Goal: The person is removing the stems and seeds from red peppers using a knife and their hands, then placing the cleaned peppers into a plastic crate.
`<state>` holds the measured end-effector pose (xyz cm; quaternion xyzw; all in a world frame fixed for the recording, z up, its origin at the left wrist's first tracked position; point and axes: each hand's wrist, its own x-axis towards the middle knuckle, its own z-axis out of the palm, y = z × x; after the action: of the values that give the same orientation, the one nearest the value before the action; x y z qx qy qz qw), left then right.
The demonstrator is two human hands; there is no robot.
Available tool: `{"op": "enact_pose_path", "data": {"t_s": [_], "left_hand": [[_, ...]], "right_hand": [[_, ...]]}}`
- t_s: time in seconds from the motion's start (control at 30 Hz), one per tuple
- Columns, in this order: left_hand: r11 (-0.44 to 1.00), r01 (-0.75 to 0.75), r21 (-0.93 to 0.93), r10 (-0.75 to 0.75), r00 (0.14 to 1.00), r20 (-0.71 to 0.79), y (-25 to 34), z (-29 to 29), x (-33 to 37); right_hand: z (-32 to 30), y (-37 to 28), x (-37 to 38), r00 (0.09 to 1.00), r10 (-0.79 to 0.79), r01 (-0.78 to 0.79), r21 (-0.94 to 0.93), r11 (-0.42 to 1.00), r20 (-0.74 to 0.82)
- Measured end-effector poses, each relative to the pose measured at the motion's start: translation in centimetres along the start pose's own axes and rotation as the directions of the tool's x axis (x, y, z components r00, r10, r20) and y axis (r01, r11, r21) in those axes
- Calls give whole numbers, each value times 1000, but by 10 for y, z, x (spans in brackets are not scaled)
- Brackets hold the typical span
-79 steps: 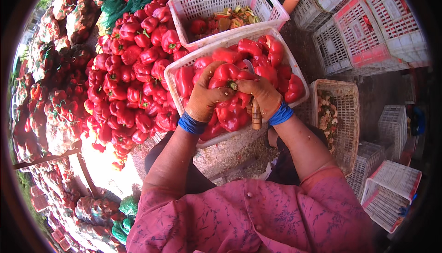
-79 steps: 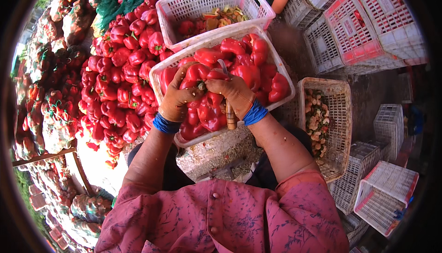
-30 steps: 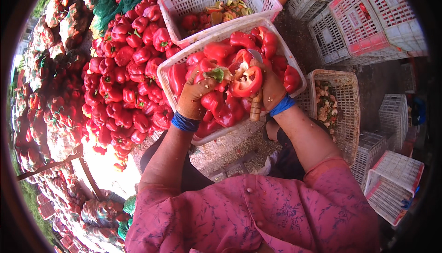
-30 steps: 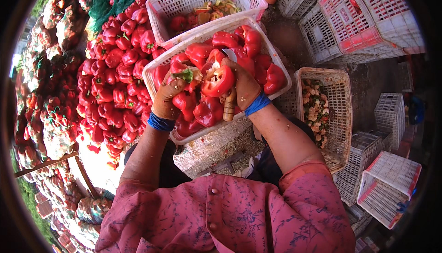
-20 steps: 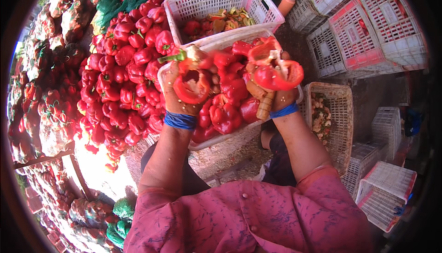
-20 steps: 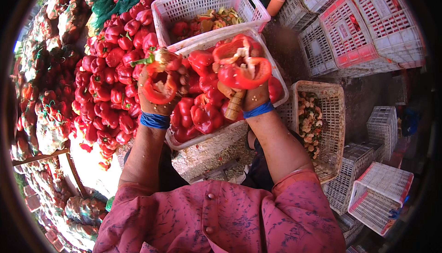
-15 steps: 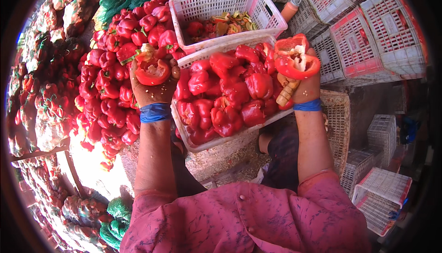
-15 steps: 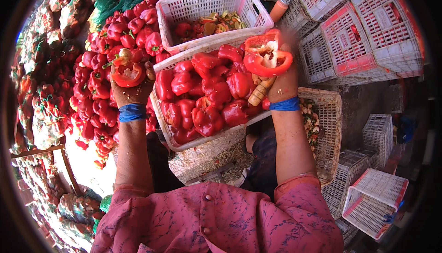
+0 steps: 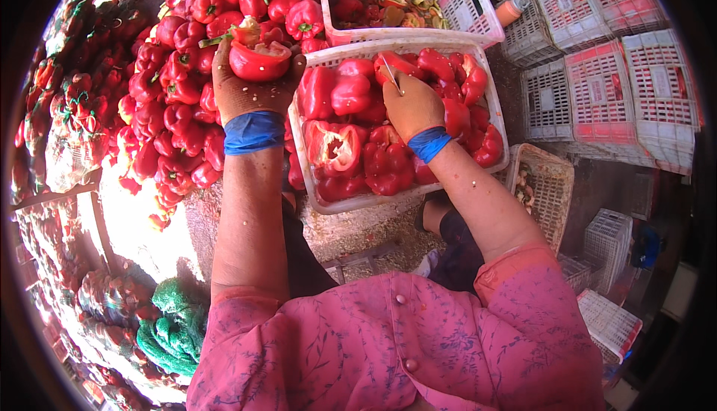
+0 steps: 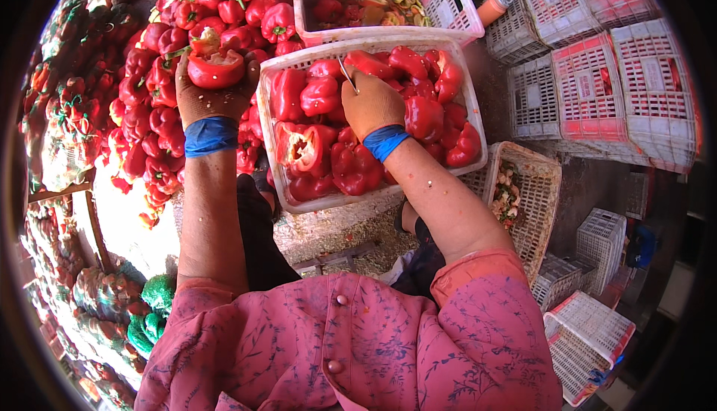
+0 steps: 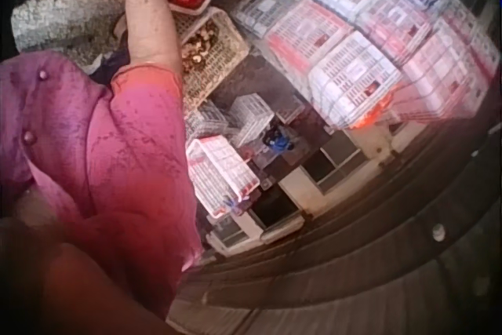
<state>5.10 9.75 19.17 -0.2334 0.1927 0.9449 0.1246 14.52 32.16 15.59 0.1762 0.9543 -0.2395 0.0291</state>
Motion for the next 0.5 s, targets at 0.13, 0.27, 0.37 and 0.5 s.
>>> {"op": "enact_pose_path", "data": {"t_s": [0.13,0.27,0.37,0.5], "left_hand": [[991,-121,57,128,980,-154,-16,-14,11],[1000,-5,-24,7,999,50,-14,-10,12],[991,124,55,-131,982,138,-25,3,4],[930,158,331,-262,919,295,-56,-9,-9]], "right_hand": [[16,-8,-42,924,-236,328,308,893,-300],[10,-15,-65,986,-147,164,510,845,-72],[-20,-18,-62,996,-25,81,779,622,-83],[-60,-31,-56,927,-155,353,655,668,-342]]}}
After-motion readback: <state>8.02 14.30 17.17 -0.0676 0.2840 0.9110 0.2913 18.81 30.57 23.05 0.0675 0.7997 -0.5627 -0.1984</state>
